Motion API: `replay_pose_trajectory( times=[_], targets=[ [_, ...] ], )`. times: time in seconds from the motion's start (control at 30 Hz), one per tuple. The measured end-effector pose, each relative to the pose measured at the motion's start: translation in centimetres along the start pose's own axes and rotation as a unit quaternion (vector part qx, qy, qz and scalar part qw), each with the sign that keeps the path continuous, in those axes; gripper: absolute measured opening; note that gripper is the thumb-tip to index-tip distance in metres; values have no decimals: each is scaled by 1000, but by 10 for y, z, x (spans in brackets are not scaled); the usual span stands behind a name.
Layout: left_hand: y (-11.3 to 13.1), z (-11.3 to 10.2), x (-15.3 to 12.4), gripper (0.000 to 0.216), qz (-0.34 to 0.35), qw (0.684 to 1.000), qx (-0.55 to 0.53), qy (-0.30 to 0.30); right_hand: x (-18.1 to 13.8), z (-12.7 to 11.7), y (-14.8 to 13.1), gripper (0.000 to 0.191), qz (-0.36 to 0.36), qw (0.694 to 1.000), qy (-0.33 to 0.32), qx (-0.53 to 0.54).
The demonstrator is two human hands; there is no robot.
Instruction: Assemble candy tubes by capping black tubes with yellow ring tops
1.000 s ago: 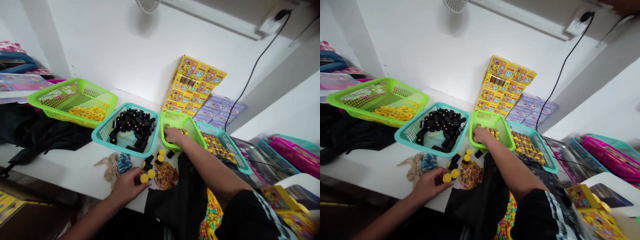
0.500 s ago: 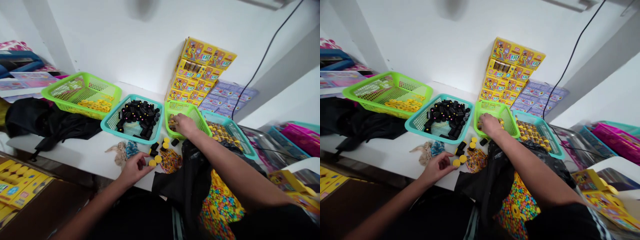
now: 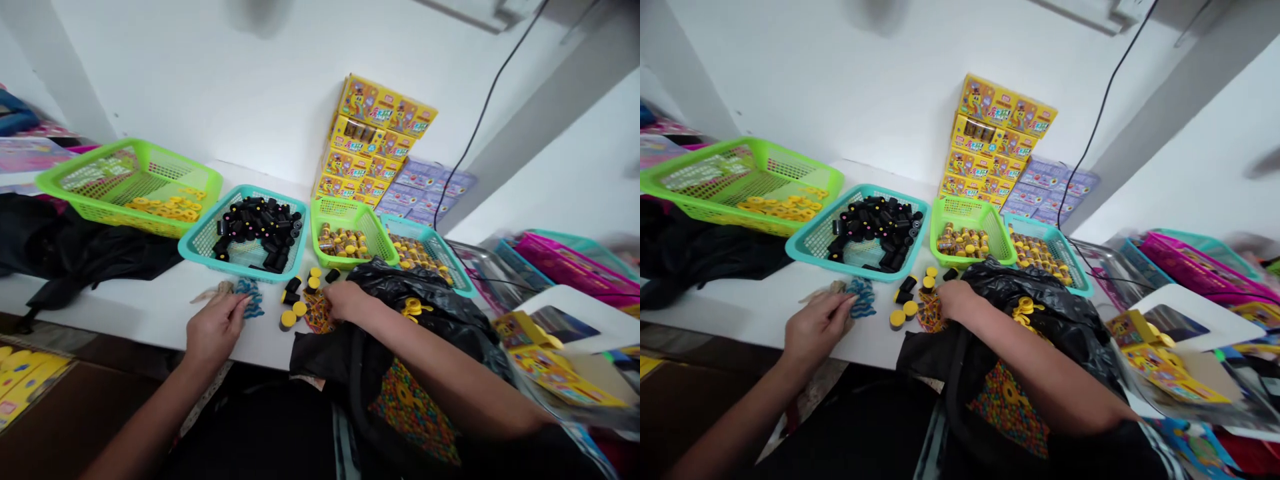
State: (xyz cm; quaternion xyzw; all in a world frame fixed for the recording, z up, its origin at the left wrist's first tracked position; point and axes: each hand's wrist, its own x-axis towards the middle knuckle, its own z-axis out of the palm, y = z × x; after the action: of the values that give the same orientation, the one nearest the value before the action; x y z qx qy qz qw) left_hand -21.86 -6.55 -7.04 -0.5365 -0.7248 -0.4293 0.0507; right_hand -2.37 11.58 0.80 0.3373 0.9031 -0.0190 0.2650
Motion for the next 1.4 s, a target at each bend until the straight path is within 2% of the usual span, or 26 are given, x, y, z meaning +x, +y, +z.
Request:
replay_pose_trajectory(
  times=[0.07,0.17,0.33,0.47,0.57,0.67,0.73,0.8,0.93,1.07,1.17,1.27,1.4],
  targets=[
    [11,1,1,22,13,999,-33,-5,4,-4,-1,28,0,1000,-21,16],
    [26,5,3,20,23,993,-101,-59,5,-5,3,18,-5,998,-23,63],
    [47,15,12,21,32,979,-175,-96,2,1,17,9,-22,978,61,200],
    [65,25,26,25,5,971,-215,-108,-6,2,19,17,-82,925,130,347],
    [74,30,36,27,-49,942,-285,-169,-13,5,9,20,-134,875,158,437],
    [75,28,39,30,-108,909,-336,-221,-16,10,-5,21,-170,836,176,490],
    [71,22,38,33,-144,902,-351,-208,-15,15,-12,21,-183,826,181,501],
    [62,12,35,34,-178,898,-359,-181,-13,19,-18,18,-184,831,183,492],
    [41,-7,28,33,-242,880,-388,-125,-15,21,-30,13,-178,862,197,431],
    [24,-19,21,30,-265,874,-395,-97,-19,15,-46,33,-236,925,200,222],
    [18,-23,15,30,-263,874,-395,-103,-18,14,-56,34,-271,940,182,101],
    [15,-27,9,32,-242,880,-384,-139,-15,14,-59,28,-279,938,178,105],
    [15,-29,4,32,-199,895,-374,-140,-19,10,-52,23,-240,934,211,163]
  ],
)
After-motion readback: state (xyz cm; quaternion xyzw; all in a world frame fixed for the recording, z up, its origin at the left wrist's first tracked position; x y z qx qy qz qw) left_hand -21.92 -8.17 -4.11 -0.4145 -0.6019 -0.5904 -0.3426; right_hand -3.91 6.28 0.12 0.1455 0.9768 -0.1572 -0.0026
